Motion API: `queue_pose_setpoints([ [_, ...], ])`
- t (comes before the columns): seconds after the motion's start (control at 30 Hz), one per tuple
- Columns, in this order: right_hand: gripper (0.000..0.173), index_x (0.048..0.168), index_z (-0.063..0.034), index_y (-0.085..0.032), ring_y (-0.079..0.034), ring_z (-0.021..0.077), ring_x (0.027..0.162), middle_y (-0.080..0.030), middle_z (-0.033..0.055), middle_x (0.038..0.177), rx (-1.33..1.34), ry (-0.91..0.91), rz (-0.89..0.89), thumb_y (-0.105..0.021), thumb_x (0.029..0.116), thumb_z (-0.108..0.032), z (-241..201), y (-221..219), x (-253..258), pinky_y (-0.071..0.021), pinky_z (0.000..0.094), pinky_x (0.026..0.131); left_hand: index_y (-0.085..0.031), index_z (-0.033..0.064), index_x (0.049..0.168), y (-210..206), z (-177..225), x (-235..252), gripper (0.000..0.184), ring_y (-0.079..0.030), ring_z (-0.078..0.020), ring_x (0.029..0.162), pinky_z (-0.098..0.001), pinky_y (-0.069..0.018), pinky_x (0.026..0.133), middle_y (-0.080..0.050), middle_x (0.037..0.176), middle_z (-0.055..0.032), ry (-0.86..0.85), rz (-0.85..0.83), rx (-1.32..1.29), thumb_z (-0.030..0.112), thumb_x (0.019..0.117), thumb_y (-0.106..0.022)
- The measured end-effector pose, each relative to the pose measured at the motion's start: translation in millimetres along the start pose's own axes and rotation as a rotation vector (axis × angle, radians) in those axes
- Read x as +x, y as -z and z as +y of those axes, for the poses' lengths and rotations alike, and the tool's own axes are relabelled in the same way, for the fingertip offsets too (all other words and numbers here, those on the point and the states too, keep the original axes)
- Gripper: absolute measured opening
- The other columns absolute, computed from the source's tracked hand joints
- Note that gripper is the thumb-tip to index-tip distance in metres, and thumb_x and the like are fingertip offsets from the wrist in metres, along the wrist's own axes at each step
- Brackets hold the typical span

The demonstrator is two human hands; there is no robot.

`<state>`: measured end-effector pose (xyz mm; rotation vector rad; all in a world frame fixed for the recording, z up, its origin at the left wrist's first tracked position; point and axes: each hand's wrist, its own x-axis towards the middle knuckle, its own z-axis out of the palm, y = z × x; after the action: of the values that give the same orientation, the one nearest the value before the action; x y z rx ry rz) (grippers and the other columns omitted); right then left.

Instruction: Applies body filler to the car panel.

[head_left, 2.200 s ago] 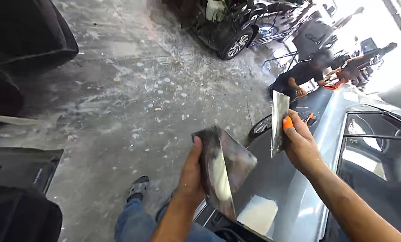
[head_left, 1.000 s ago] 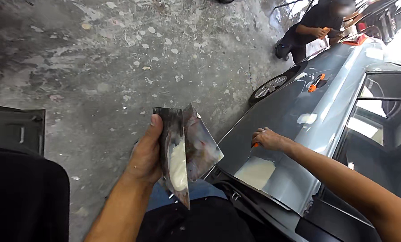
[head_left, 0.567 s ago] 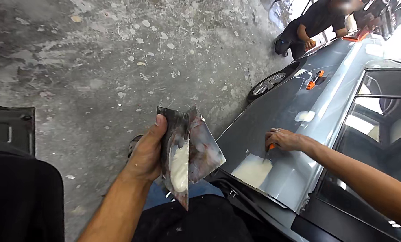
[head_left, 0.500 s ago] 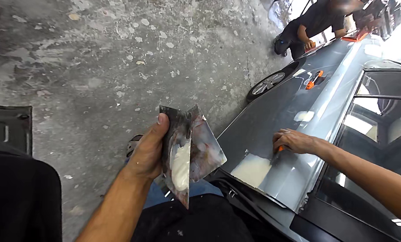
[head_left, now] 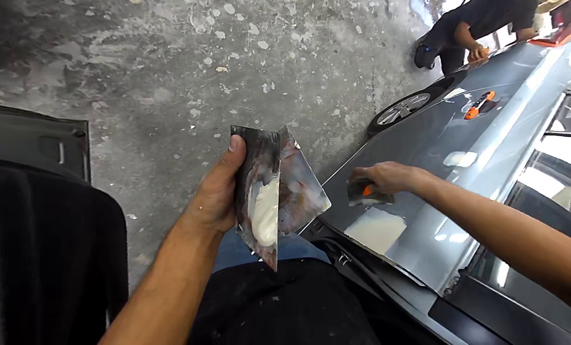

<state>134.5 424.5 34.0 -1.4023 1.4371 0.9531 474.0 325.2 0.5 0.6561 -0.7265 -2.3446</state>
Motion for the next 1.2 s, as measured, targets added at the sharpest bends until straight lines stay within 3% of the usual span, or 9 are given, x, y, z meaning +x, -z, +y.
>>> queue_pose_setpoints([
  [0.07, 0.044, 0.141, -0.0259, -0.058, -0.068, 0.0403, 0.106, -0.072, 0.0170, 0.112, -0.055, 0.045, -0.089, -0.066, 0.0983, -0.021, -30.5, -7.8, 34.6, -0.0508, 0.0648, 0.091, -0.070, 0.0214, 0.101, 10.2, 4.2, -10.6, 0.045, -0.071, -0.0043, 0.077, -0.0235, -0.0614, 0.068, -0.073, 0.086, 0.0038, -0.014, 0.015, -0.011, 0.063, 0.0969, -0.053],
  [0.2, 0.050, 0.145, -0.0221, -0.054, -0.065, 0.0417, 0.112, -0.070, 0.0185, 0.116, -0.211, 0.095, -0.231, -0.068, 0.0967, -0.023, -74.1, -24.7, 75.2, -0.0498, 0.0642, 0.092, -0.070, 0.0226, 0.101, 26.9, 9.4, -30.7, 0.041, -0.070, -0.0012, 0.078, -0.0211, -0.0609, 0.070, -0.072, 0.086, 0.0064, -0.070, 0.044, -0.031, 0.058, 0.1001, -0.050],
  [0.3, 0.030, 0.125, -0.0160, -0.069, -0.066, 0.0387, 0.111, -0.071, 0.0159, 0.114, -0.266, 0.136, -0.283, -0.068, 0.0956, -0.017, -90.0, -30.8, 82.2, -0.0493, 0.0625, 0.092, -0.070, 0.0218, 0.099, 35.4, 12.3, -41.8, 0.042, -0.070, -0.0005, 0.076, -0.0196, -0.0604, 0.067, -0.072, 0.084, 0.0070, -0.079, 0.117, -0.012, 0.055, 0.1035, -0.045],
  [0.4, 0.030, 0.124, -0.0184, -0.070, -0.066, 0.0364, 0.113, -0.071, 0.0137, 0.116, -0.299, 0.147, -0.338, -0.069, 0.0947, -0.019, -96.7, -36.2, 85.7, -0.0498, 0.0617, 0.092, -0.069, 0.0197, 0.100, 37.6, 12.1, -45.3, 0.046, -0.070, -0.0011, 0.076, -0.0196, -0.0606, 0.068, -0.072, 0.084, 0.0062, -0.063, 0.161, -0.010, 0.051, 0.1070, -0.036],
  [0.53, 0.029, 0.123, -0.0182, -0.070, -0.066, 0.0354, 0.112, -0.071, 0.0136, 0.114, -0.330, 0.145, -0.346, -0.068, 0.0949, -0.018, -102.2, -45.3, 85.8, -0.0507, 0.0599, 0.091, -0.068, 0.0191, 0.098, 36.4, 8.2, -42.2, 0.045, -0.070, -0.0013, 0.075, -0.0194, -0.0603, 0.067, -0.071, 0.083, 0.0058, -0.052, 0.138, -0.051, 0.050, 0.1070, -0.037],
  [0.8, 0.020, 0.116, -0.0123, -0.072, -0.067, 0.0359, 0.107, -0.070, 0.0161, 0.111, -0.366, 0.092, -0.336, -0.059, 0.1003, -0.016, -111.6, -44.8, 69.0, -0.0517, 0.0568, 0.084, -0.069, 0.0180, 0.102, 35.6, 3.2, -37.7, 0.041, -0.071, -0.0030, 0.078, -0.0213, -0.0612, 0.071, -0.072, 0.087, 0.0043, -0.037, 0.091, -0.090, 0.051, 0.1050, -0.044],
  [0.97, 0.014, 0.107, -0.0084, -0.072, -0.067, 0.0355, 0.100, -0.070, 0.0163, 0.103, -0.392, 0.083, -0.339, -0.062, 0.0977, -0.012, -112.9, -35.2, 32.7, -0.0518, 0.0557, 0.080, -0.069, 0.0199, 0.100, 29.7, 4.2, -34.6, 0.041, -0.070, -0.0023, 0.076, -0.0206, -0.0607, 0.069, -0.072, 0.085, 0.0057, -0.020, 0.110, -0.056, 0.051, 0.1058, -0.042],
  [1.07, 0.014, 0.108, -0.0117, -0.072, -0.067, 0.0342, 0.097, -0.070, 0.0142, 0.099, -0.397, 0.074, -0.356, -0.064, 0.0958, -0.013, -106.7, -27.1, 2.1, -0.0520, 0.0543, 0.078, -0.068, 0.0199, 0.100, 27.7, 3.4, -31.8, 0.042, -0.070, -0.0017, 0.076, -0.0199, -0.0604, 0.069, -0.071, 0.085, 0.0060, -0.025, 0.075, -0.071, 0.050, 0.1066, -0.040],
  [1.2, 0.012, 0.105, -0.0133, -0.073, -0.068, 0.0316, 0.088, -0.070, 0.0112, 0.089, -0.388, 0.118, -0.278, -0.067, 0.0945, -0.016, -93.2, -20.7, -37.3, -0.0514, 0.0520, 0.073, -0.070, 0.0196, 0.101, 26.2, 0.9, -28.3, 0.040, -0.070, -0.0022, 0.077, -0.0205, -0.0606, 0.069, -0.072, 0.085, 0.0055, -0.024, 0.025, -0.090, 0.052, 0.1033, -0.047],
])
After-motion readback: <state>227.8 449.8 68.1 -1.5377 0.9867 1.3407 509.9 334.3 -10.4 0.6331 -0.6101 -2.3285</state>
